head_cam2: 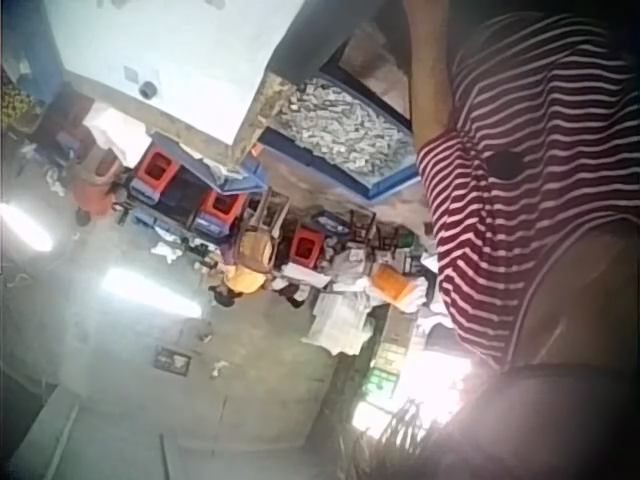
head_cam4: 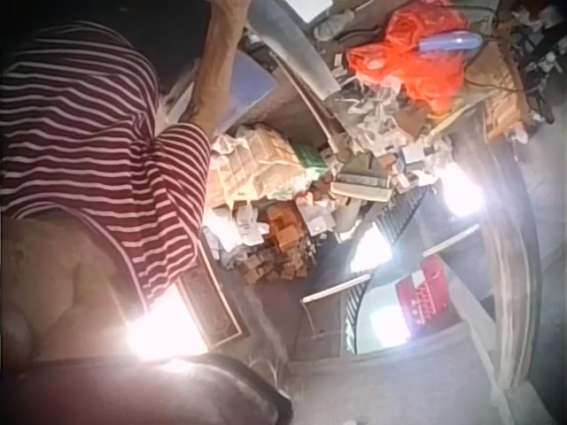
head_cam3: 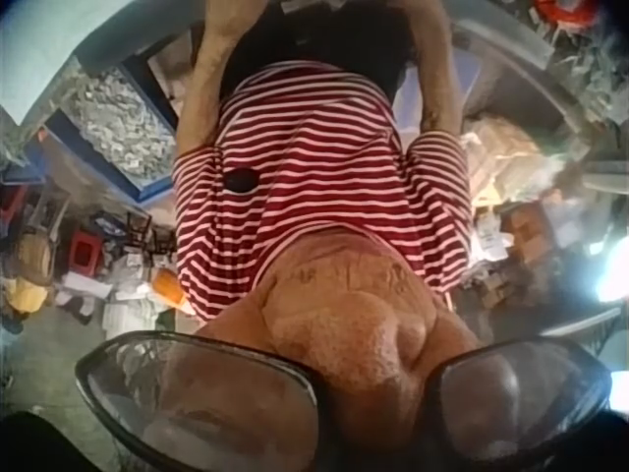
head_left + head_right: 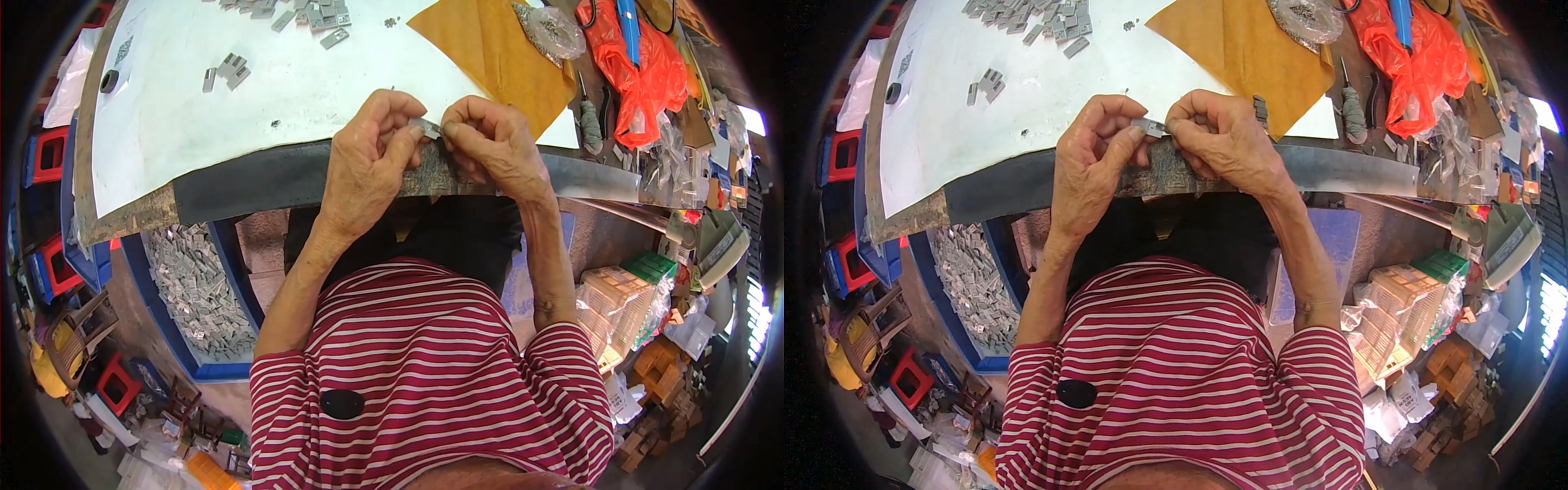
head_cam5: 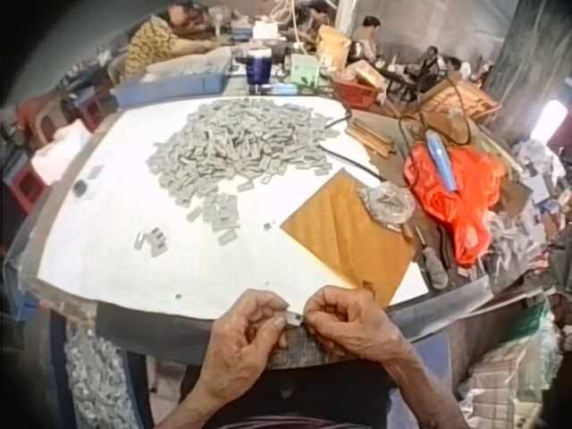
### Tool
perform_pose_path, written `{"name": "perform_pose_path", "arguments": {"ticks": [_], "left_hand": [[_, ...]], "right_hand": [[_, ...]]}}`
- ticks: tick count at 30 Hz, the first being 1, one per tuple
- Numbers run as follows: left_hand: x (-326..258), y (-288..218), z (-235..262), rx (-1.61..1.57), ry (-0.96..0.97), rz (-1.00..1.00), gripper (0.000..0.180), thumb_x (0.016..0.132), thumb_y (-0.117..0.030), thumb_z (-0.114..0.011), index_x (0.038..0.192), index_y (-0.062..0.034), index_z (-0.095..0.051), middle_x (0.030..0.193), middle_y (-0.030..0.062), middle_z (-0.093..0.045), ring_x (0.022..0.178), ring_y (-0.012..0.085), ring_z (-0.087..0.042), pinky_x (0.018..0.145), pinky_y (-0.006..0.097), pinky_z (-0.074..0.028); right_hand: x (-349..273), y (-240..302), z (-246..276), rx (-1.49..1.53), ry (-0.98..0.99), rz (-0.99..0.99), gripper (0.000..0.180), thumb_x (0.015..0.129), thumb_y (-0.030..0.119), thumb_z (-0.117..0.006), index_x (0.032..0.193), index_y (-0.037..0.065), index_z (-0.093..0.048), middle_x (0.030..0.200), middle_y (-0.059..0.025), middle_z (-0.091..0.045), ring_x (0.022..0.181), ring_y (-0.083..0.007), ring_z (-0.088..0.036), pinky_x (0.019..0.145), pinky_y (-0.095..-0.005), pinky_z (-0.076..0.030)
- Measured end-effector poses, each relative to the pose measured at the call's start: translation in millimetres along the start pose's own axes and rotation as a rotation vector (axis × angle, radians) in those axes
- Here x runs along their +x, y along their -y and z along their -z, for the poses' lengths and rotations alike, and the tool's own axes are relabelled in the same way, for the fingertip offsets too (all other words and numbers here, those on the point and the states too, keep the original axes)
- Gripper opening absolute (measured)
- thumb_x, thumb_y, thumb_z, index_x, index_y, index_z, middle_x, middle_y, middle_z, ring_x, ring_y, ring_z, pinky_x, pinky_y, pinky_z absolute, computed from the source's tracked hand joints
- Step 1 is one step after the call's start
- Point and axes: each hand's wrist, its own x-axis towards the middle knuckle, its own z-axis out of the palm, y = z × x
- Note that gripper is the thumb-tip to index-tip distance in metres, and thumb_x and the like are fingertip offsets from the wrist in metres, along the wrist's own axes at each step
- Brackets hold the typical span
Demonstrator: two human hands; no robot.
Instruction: Manually assembling small metal components by picking and placing them at a workbench.
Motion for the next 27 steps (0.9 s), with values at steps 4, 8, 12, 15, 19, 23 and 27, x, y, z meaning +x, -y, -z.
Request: {"name": "perform_pose_path", "arguments": {"ticks": [4,8,12,15,19,23,27], "left_hand": [[-1.5,0.8,-1.8,0.040,-0.008,-0.014,0.017,0.087,0.000,-0.049,0.103,0.0019,-0.051,0.079,0.0034,-0.057,0.066,0.0064,-0.051,0.062,0.019,-0.044],[-2.6,2.5,-5.1,0.104,-0.050,-0.076,0.015,0.084,0.000,-0.050,0.099,0.0016,-0.053,0.076,0.0057,-0.059,0.061,0.0074,-0.052,0.056,0.021,-0.044],[-1.8,5.6,-3.5,0.119,-0.017,-0.086,0.015,0.084,0.000,-0.050,0.098,0.0017,-0.053,0.076,0.0056,-0.059,0.062,0.0075,-0.052,0.056,0.021,-0.044],[-2.2,3.5,-3.3,0.007,-0.006,-0.046,0.015,0.084,-0.001,-0.050,0.098,0.0016,-0.053,0.075,0.0041,-0.058,0.062,0.0072,-0.052,0.056,0.021,-0.044],[-1.4,1.5,-1.3,-0.056,0.010,0.008,0.015,0.084,-0.002,-0.050,0.098,0.0016,-0.054,0.073,0.0022,-0.057,0.062,0.0064,-0.053,0.056,0.018,-0.043],[-1.3,4.1,-1.3,-0.128,0.050,0.047,0.017,0.085,-0.003,-0.051,0.100,0.0032,-0.054,0.072,0.0035,-0.059,0.062,0.0059,-0.054,0.055,0.017,-0.043],[0.9,9.2,0.0,-0.242,0.054,0.065,0.018,0.085,-0.004,-0.051,0.101,0.0048,-0.054,0.072,0.0056,-0.060,0.062,0.0068,-0.056,0.056,0.017,-0.044]], "right_hand": [[-0.6,0.1,-0.5,-0.042,-0.010,0.016,0.011,0.084,0.011,-0.056,0.082,0.000,-0.055,0.060,0.0013,-0.050,0.047,-0.0037,-0.046,0.039,-0.0175,-0.034],[0.0,-1.4,1.2,-0.040,-0.004,0.022,0.011,0.083,0.010,-0.057,0.081,0.000,-0.055,0.060,0.0009,-0.050,0.047,-0.0041,-0.047,0.039,-0.0174,-0.036],[0.6,-0.9,3.8,-0.005,0.004,0.013,0.010,0.082,0.008,-0.058,0.080,-0.001,-0.056,0.060,-0.0007,-0.053,0.048,-0.0049,-0.050,0.038,-0.0175,-0.039],[0.5,0.0,3.8,0.038,0.018,0.004,0.010,0.082,0.008,-0.058,0.080,-0.001,-0.056,0.061,-0.0021,-0.055,0.048,-0.0058,-0.052,0.039,-0.0176,-0.041],[1.2,-0.7,3.3,0.127,0.029,0.001,0.010,0.081,0.007,-0.059,0.080,-0.002,-0.056,0.062,-0.0036,-0.057,0.048,-0.0066,-0.053,0.039,-0.0176,-0.042],[2.3,-4.6,2.4,0.156,0.034,0.014,0.010,0.080,0.007,-0.059,0.080,-0.002,-0.056,0.062,-0.0041,-0.057,0.048,-0.0065,-0.053,0.039,-0.0176,-0.043],[2.3,-5.3,-1.4,0.222,0.019,0.025,0.009,0.080,0.006,-0.059,0.082,-0.003,-0.056,0.060,-0.0044,-0.056,0.047,-0.0062,-0.052,0.038,-0.0171,-0.041]]}}
